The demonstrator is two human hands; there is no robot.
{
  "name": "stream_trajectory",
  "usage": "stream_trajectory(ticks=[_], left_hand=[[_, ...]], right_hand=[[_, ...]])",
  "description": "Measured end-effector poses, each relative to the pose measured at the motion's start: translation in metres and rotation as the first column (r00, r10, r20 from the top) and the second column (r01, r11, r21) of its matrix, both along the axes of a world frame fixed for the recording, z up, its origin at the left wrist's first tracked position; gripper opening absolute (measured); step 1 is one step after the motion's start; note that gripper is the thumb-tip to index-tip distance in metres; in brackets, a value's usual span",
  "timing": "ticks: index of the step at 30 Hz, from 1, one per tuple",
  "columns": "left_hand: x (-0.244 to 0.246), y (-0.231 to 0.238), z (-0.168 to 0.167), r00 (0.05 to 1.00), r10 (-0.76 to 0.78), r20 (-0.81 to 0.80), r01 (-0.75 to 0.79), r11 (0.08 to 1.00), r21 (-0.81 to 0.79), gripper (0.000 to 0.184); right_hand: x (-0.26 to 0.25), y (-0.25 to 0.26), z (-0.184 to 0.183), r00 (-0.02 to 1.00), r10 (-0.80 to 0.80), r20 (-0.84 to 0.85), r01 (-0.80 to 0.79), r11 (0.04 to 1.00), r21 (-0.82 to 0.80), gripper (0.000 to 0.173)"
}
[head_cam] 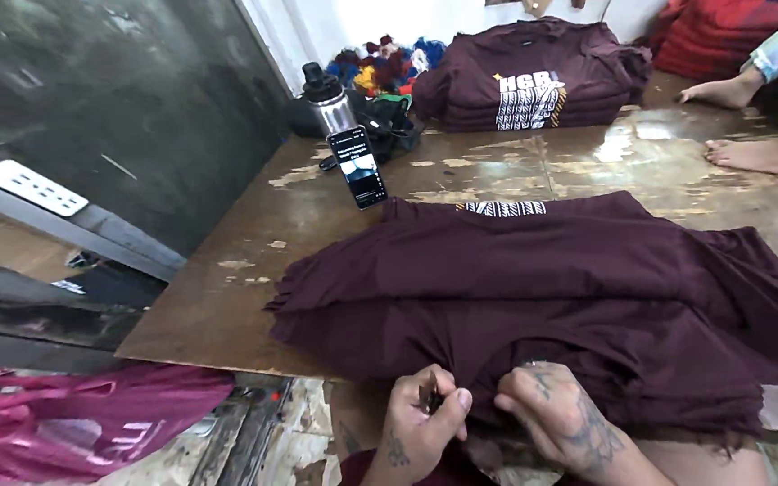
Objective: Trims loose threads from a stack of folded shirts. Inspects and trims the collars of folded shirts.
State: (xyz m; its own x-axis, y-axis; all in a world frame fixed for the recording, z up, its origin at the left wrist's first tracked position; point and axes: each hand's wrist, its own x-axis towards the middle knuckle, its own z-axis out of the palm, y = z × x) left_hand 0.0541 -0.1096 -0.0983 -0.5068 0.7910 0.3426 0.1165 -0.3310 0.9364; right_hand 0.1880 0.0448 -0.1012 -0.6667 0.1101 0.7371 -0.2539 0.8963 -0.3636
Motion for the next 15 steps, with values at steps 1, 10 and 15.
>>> stream_trajectory(ticks=[1, 10, 15], left_hand=[[-0.001, 0.001, 0.000, 1.000, -0.009, 0.002, 0.008, 1.000, 0.003, 0.010], [-0.006, 0.004, 0.007, 0.988, -0.025, -0.149, 0.017, 0.999, -0.052, 0.017], [-0.020, 0.002, 0.054, 0.580, -0.053, -0.813, -0.276, 0.926, -0.258, 0.029]], right_hand=[[-0.001, 0.000, 0.001, 1.000, -0.006, 0.010, 0.006, 1.000, -0.007, 0.035], [0.002, -0.002, 0.005, 0.999, -0.045, -0.008, 0.046, 0.996, 0.081, 0.024], [0.018, -0.011, -0.001, 1.000, -0.008, 0.001, 0.008, 1.000, 0.000, 0.019]])
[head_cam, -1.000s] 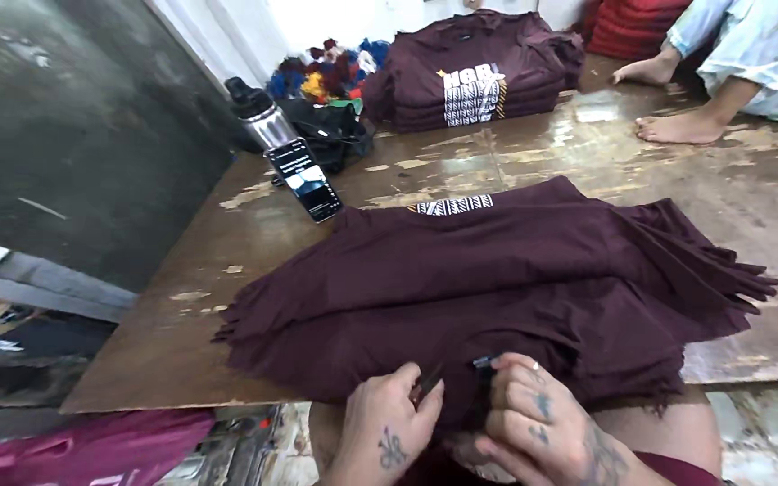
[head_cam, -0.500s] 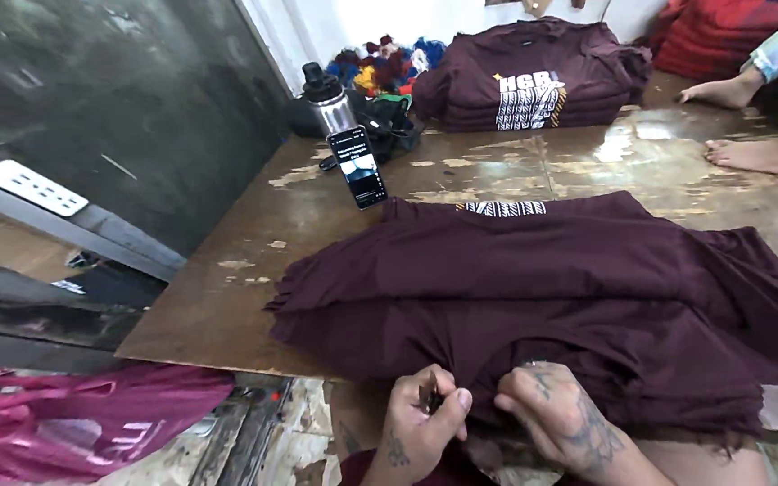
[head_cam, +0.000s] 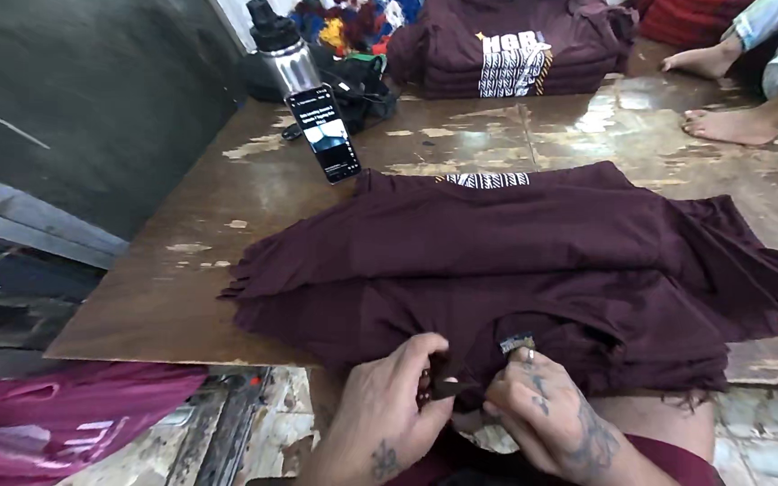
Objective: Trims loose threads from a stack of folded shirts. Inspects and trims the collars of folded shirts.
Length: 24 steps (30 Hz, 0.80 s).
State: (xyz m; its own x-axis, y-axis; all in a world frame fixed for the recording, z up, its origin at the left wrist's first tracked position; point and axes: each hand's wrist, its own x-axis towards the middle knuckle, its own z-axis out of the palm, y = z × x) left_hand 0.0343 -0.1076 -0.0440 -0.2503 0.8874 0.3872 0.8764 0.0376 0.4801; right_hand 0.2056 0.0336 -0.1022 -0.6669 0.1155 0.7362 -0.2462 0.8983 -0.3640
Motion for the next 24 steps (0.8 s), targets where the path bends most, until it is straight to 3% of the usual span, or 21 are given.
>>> stream_trajectory(ticks=[2, 6, 10, 13, 15, 17, 19, 22, 24], left_hand=[[-0.004, -0.004, 0.020, 0.978, -0.069, -0.194, 0.049, 0.993, -0.107, 0.042], [-0.007, -0.005, 0.044, 0.853, -0.254, -0.457, 0.179, 0.963, -0.200, 0.033], [-0.007, -0.013, 0.028, 0.778, -0.262, -0.571, 0.169, 0.962, -0.213, 0.035], [-0.012, -0.012, 0.037, 0.888, -0.180, -0.423, 0.121, 0.979, -0.162, 0.033], [-0.022, -0.016, 0.030, 0.961, -0.076, -0.266, 0.052, 0.994, -0.094, 0.040], [-0.032, -0.019, 0.011, 0.977, 0.025, -0.210, -0.035, 0.999, -0.041, 0.039], [-0.042, -0.020, -0.010, 0.978, 0.101, -0.181, -0.093, 0.994, 0.053, 0.025], [-0.046, -0.017, -0.027, 0.990, 0.137, -0.037, -0.124, 0.961, 0.247, 0.041], [-0.044, -0.015, -0.031, 0.992, 0.129, 0.015, -0.127, 0.947, 0.294, 0.042]], right_hand=[[0.001, -0.003, 0.007, 1.000, 0.029, 0.008, -0.029, 0.996, -0.087, 0.020], [-0.006, -0.002, 0.027, 0.999, 0.044, -0.027, -0.049, 0.982, -0.183, 0.030], [0.001, -0.010, 0.003, 0.989, 0.122, -0.081, -0.134, 0.977, -0.163, 0.025], [0.008, -0.012, -0.004, 0.973, 0.201, -0.113, -0.215, 0.969, -0.125, 0.036], [0.003, -0.007, 0.020, 0.988, 0.122, -0.100, -0.134, 0.983, -0.129, 0.054], [-0.004, 0.000, 0.034, 1.000, 0.008, 0.017, -0.007, 0.998, -0.066, 0.049], [-0.020, 0.006, 0.032, 0.996, -0.050, 0.077, 0.052, 0.998, -0.026, 0.027], [-0.027, 0.019, 0.032, 0.991, 0.088, 0.099, -0.076, 0.990, -0.121, 0.034], [-0.025, 0.025, 0.032, 0.973, 0.188, 0.136, -0.167, 0.974, -0.155, 0.035]])
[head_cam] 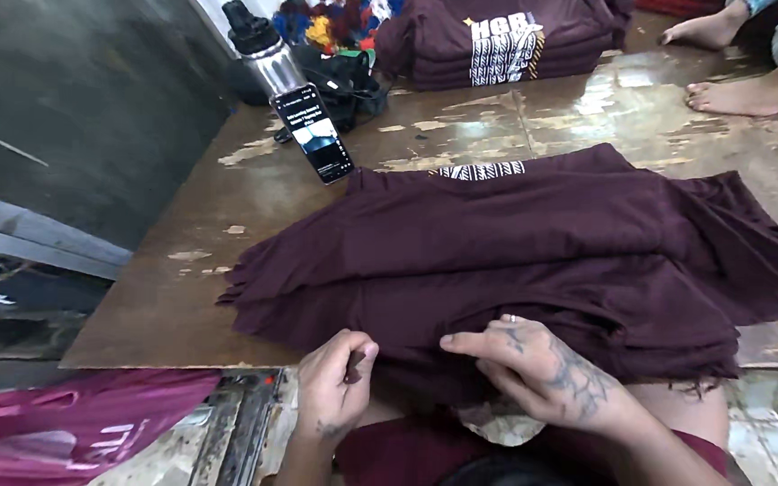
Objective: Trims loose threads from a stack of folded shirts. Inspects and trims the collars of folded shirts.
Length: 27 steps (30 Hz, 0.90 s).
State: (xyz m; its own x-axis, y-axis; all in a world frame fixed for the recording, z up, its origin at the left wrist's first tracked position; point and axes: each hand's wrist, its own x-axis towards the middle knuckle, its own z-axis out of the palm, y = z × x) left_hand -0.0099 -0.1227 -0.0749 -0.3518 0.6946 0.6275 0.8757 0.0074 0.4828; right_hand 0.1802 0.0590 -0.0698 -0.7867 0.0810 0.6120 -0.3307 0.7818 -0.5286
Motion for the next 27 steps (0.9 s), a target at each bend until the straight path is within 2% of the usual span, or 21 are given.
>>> stream_trajectory(ticks=[6, 12, 14, 16, 17, 19, 20, 21, 22, 24, 25, 27], left_hand=[[-0.004, -0.001, 0.000, 0.999, -0.031, 0.026, 0.031, 0.999, -0.022, 0.039], [-0.005, -0.003, 0.002, 0.998, -0.039, 0.046, 0.041, 0.998, -0.043, 0.035], [-0.004, -0.005, 0.001, 0.997, -0.045, 0.064, 0.048, 0.998, -0.036, 0.035], [-0.002, -0.010, -0.002, 0.994, -0.053, 0.095, 0.054, 0.998, -0.009, 0.038], [-0.001, -0.015, -0.003, 0.996, -0.047, 0.078, 0.048, 0.999, -0.014, 0.042], [0.000, -0.023, -0.003, 0.997, -0.001, -0.083, -0.005, 0.998, -0.068, 0.050], [-0.001, -0.025, -0.004, 0.984, 0.025, -0.178, -0.040, 0.995, -0.086, 0.043], [-0.001, -0.026, -0.007, 0.972, 0.053, -0.227, -0.072, 0.994, -0.077, 0.031], [-0.001, -0.028, -0.008, 0.971, 0.078, -0.225, -0.092, 0.994, -0.056, 0.025], [0.001, -0.027, -0.002, 0.983, 0.097, -0.155, -0.095, 0.995, 0.019, 0.028], [0.002, -0.024, 0.003, 0.986, 0.101, -0.130, -0.094, 0.994, 0.059, 0.030], [0.002, -0.013, 0.020, 0.985, 0.129, -0.114, -0.116, 0.987, 0.112, 0.029]], right_hand=[[-0.001, 0.001, 0.005, 0.991, 0.020, 0.129, -0.021, 1.000, 0.006, 0.038], [-0.003, 0.007, 0.008, 0.988, 0.043, 0.151, -0.037, 0.998, -0.044, 0.037], [-0.004, 0.005, 0.006, 0.988, 0.028, 0.155, -0.029, 1.000, 0.003, 0.035], [0.001, -0.007, 0.012, 0.989, -0.010, 0.147, -0.003, 0.996, 0.090, 0.025], [0.010, -0.017, 0.024, 0.991, 0.014, 0.131, -0.027, 0.995, 0.093, 0.023], [0.043, -0.026, 0.053, 0.980, 0.176, 0.092, -0.175, 0.984, -0.021, 0.036], [0.063, -0.020, 0.059, 0.976, 0.198, 0.094, -0.195, 0.980, -0.039, 0.042], [0.084, -0.008, 0.060, 0.985, 0.105, 0.138, -0.105, 0.994, -0.007, 0.045], [0.104, 0.012, 0.057, 0.969, -0.088, 0.230, 0.065, 0.992, 0.107, 0.050], [0.134, 0.056, 0.037, 0.834, -0.386, 0.394, 0.292, 0.915, 0.278, 0.046], [0.145, 0.071, 0.030, 0.792, -0.442, 0.421, 0.340, 0.892, 0.298, 0.035], [0.150, 0.081, 0.040, 0.778, -0.499, 0.382, 0.383, 0.858, 0.342, 0.017]])
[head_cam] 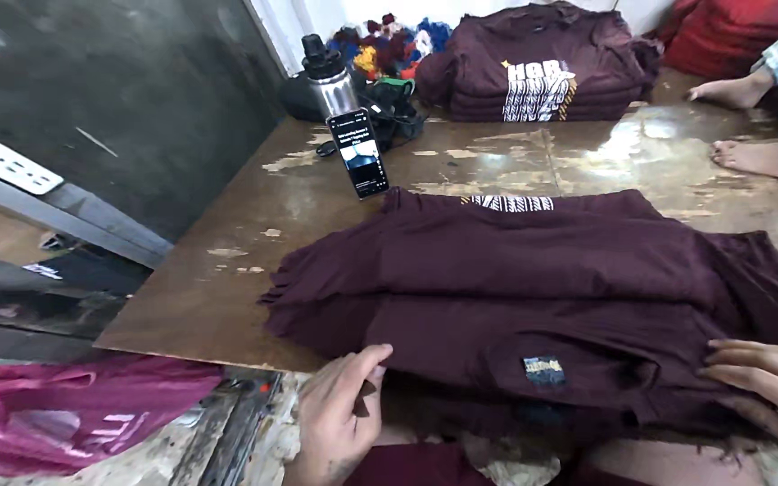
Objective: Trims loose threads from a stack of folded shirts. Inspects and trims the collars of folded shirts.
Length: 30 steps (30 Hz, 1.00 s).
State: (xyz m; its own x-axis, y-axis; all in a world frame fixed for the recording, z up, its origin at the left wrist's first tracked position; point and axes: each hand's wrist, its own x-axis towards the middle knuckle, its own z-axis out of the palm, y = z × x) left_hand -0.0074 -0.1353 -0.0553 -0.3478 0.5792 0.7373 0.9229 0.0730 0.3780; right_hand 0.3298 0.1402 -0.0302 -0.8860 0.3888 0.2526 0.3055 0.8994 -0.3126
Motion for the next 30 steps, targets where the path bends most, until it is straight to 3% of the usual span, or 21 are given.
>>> stream_trajectory(ticks=[2, 4, 7, 9, 10, 12, 16, 19, 22, 25, 28, 30], left_hand=[[-0.006, 0.017, 0.025, 0.999, 0.043, -0.025, -0.044, 0.998, -0.039, 0.028], [-0.022, 0.038, 0.038, 0.992, 0.099, -0.084, -0.107, 0.990, -0.094, 0.027], [-0.057, 0.065, 0.036, 0.988, 0.135, -0.070, -0.144, 0.980, -0.137, 0.027], [-0.064, 0.068, 0.043, 0.996, 0.086, -0.034, -0.090, 0.982, -0.165, 0.026], [-0.060, 0.063, 0.050, 0.999, 0.029, -0.026, -0.033, 0.984, -0.173, 0.026], [-0.051, 0.048, 0.055, 0.995, -0.093, -0.023, 0.088, 0.983, -0.162, 0.030], [-0.040, 0.015, 0.027, 0.970, -0.229, 0.084, 0.235, 0.969, -0.080, 0.034], [-0.038, 0.005, 0.009, 0.969, -0.239, 0.067, 0.242, 0.970, -0.035, 0.030], [-0.034, 0.016, 0.023, 0.980, -0.199, 0.033, 0.199, 0.980, 0.002, 0.033], [-0.032, 0.028, 0.031, 0.983, -0.184, 0.031, 0.182, 0.982, 0.047, 0.034], [-0.034, 0.040, 0.043, 0.988, -0.147, 0.037, 0.145, 0.989, 0.041, 0.038], [-0.045, 0.059, 0.051, 0.999, -0.045, -0.022, 0.044, 0.999, -0.023, 0.037]], right_hand=[[-0.008, 0.005, 0.023, 0.999, -0.011, -0.035, 0.013, 0.998, 0.068, 0.018], [-0.024, 0.026, 0.035, 0.994, 0.041, -0.097, -0.028, 0.991, 0.132, 0.029], [-0.051, 0.035, 0.035, 0.992, 0.122, -0.039, -0.118, 0.989, 0.091, 0.061], [-0.058, 0.032, 0.025, 0.975, 0.195, 0.107, -0.191, 0.981, -0.045, 0.068], [-0.054, 0.032, 0.019, 0.957, 0.232, 0.173, -0.213, 0.969, -0.122, 0.066], [-0.044, 0.031, 0.008, 0.934, 0.276, 0.225, -0.253, 0.959, -0.127, 0.045], [-0.031, 0.013, -0.008, 0.961, 0.213, 0.175, -0.234, 0.966, 0.114, 0.016], [-0.022, 0.017, 0.007, 0.955, 0.200, 0.219, -0.215, 0.976, 0.045, 0.018], [-0.017, 0.024, -0.006, 0.958, 0.221, 0.180, -0.249, 0.957, 0.147, 0.030], [-0.021, 0.023, -0.006, 0.970, 0.206, 0.128, -0.235, 0.931, 0.281, 0.016], [-0.028, 0.034, 0.022, 0.994, 0.080, 0.071, -0.101, 0.925, 0.367, 0.024], [-0.035, 0.073, 0.036, 0.998, -0.028, -0.052, 0.046, 0.921, 0.387, 0.016]])
